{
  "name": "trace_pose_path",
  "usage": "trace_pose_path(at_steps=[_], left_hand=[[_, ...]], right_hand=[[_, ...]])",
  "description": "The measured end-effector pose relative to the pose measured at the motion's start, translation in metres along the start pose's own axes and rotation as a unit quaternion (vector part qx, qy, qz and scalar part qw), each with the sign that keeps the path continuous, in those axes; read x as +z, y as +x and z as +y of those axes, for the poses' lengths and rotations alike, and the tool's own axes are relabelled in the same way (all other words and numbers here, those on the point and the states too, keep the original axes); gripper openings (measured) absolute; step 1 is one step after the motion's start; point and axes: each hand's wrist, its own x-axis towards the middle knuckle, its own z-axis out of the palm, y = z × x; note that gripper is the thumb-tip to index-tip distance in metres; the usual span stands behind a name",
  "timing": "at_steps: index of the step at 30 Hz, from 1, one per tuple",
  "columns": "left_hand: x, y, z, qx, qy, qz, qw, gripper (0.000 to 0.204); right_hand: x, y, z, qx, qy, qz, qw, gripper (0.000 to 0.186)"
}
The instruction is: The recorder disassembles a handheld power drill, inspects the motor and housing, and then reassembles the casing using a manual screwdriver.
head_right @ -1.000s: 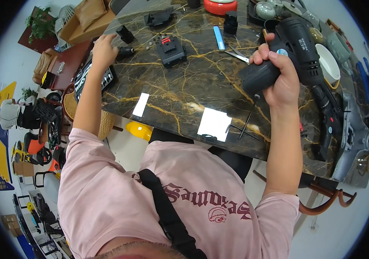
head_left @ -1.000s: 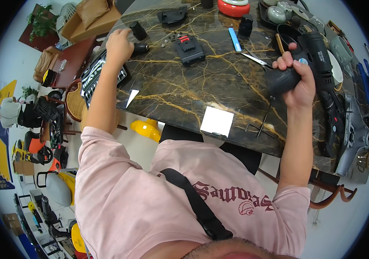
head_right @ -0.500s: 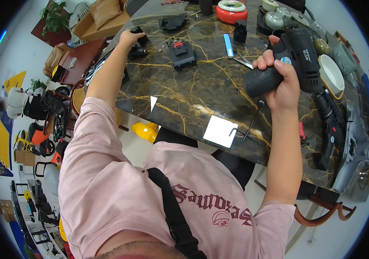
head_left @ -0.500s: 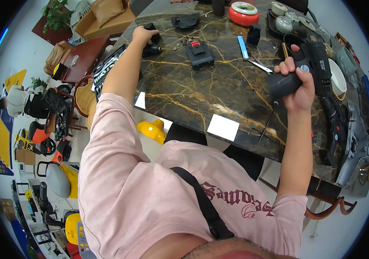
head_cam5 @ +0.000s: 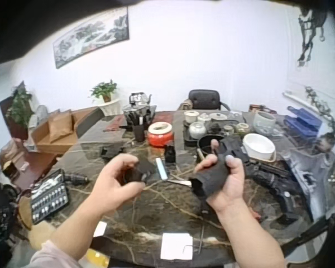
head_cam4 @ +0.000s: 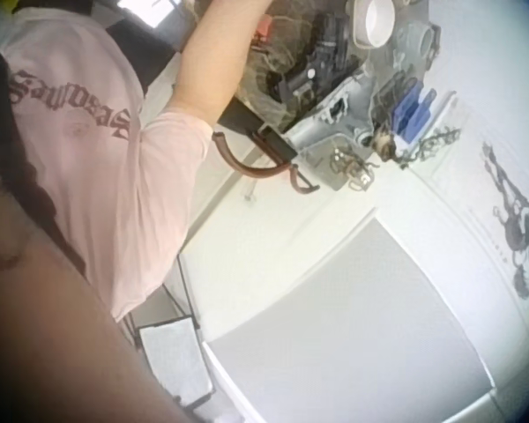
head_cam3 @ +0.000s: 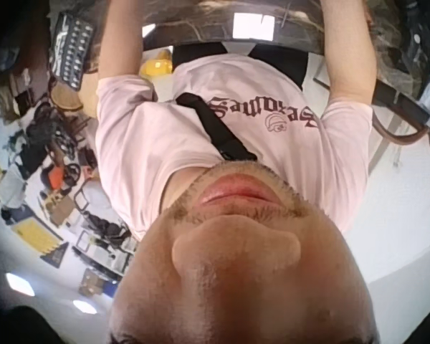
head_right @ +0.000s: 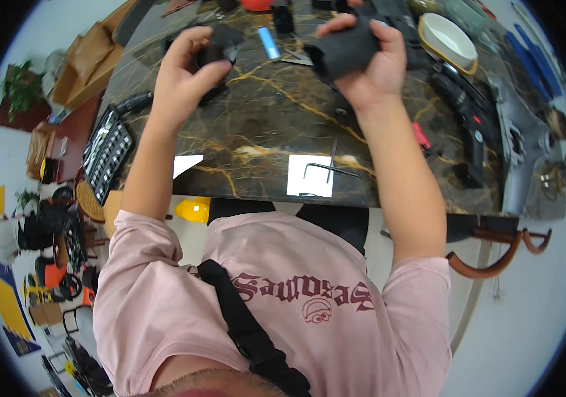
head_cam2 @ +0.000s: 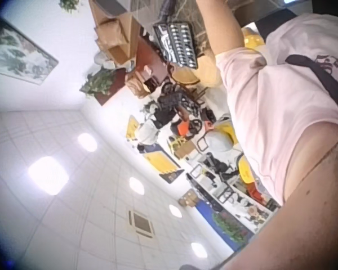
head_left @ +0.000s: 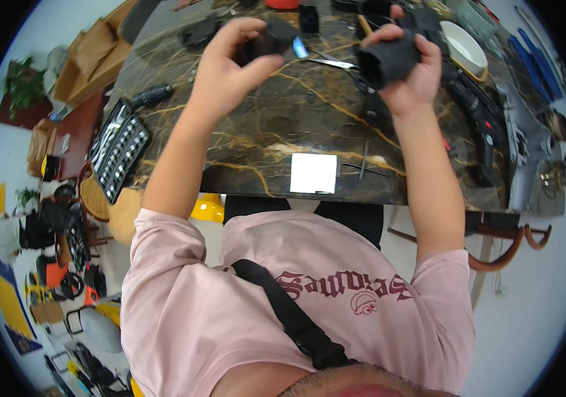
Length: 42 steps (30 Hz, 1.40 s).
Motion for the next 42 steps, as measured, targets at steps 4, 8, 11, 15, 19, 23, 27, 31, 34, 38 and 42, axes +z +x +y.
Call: trace_pose_path(at_steps=[4,8,11,15,19,23,27,31,34,38,42], left_hand=[[0.040,0.001,0.012,0.156,0.072,-0.022,0.985,0.046],[0.055,-0.007,0.012,0.179,0.085,0.011,0.980,0.049],[0.059,-0.018,0.007,0.114,0.056,-0.005,0.992,0.058],[0.055,-0.028,0.010,-0.005,0.009,-0.009,1.000,0.067],[0.049,-0.028,-0.004,-0.036,-0.076,-0.077,0.993,0.073],[0.056,-0.030,-0.006,-0.027,-0.097,-0.057,0.993,0.072],[0.062,-0.030,-0.007,0.068,-0.018,-0.009,0.997,0.068],[0.064,-0.032,-0.009,0.069,-0.090,0.014,0.993,0.060],[0.055,-0.030,-0.003,-0.036,-0.262,-0.039,0.964,0.059],[0.048,-0.024,-0.009,-0.208,-0.675,-0.192,0.682,0.070],[0.050,-0.022,-0.010,-0.241,-0.693,-0.165,0.659,0.070]], right_hand=[[0.006,0.001,0.014,-0.050,-0.044,0.023,0.997,0.047],[0.011,-0.002,0.017,-0.048,-0.063,0.009,0.997,0.051],[0.011,-0.004,0.023,-0.047,-0.095,0.012,0.994,0.052],[0.004,-0.003,0.030,-0.062,-0.144,0.013,0.987,0.051],[0.007,-0.003,0.029,-0.063,-0.131,0.075,0.987,0.049],[-0.002,0.000,0.024,-0.058,-0.119,0.109,0.985,0.048],[0.002,0.000,0.023,-0.064,-0.093,0.106,0.988,0.046],[0.009,-0.001,0.018,-0.080,-0.107,0.088,0.987,0.044],[0.006,-0.002,0.007,-0.079,-0.059,0.088,0.991,0.045],[0.005,-0.002,0.002,-0.090,-0.049,0.064,0.993,0.047],[0.008,-0.003,-0.002,-0.067,-0.002,0.030,0.997,0.046]])
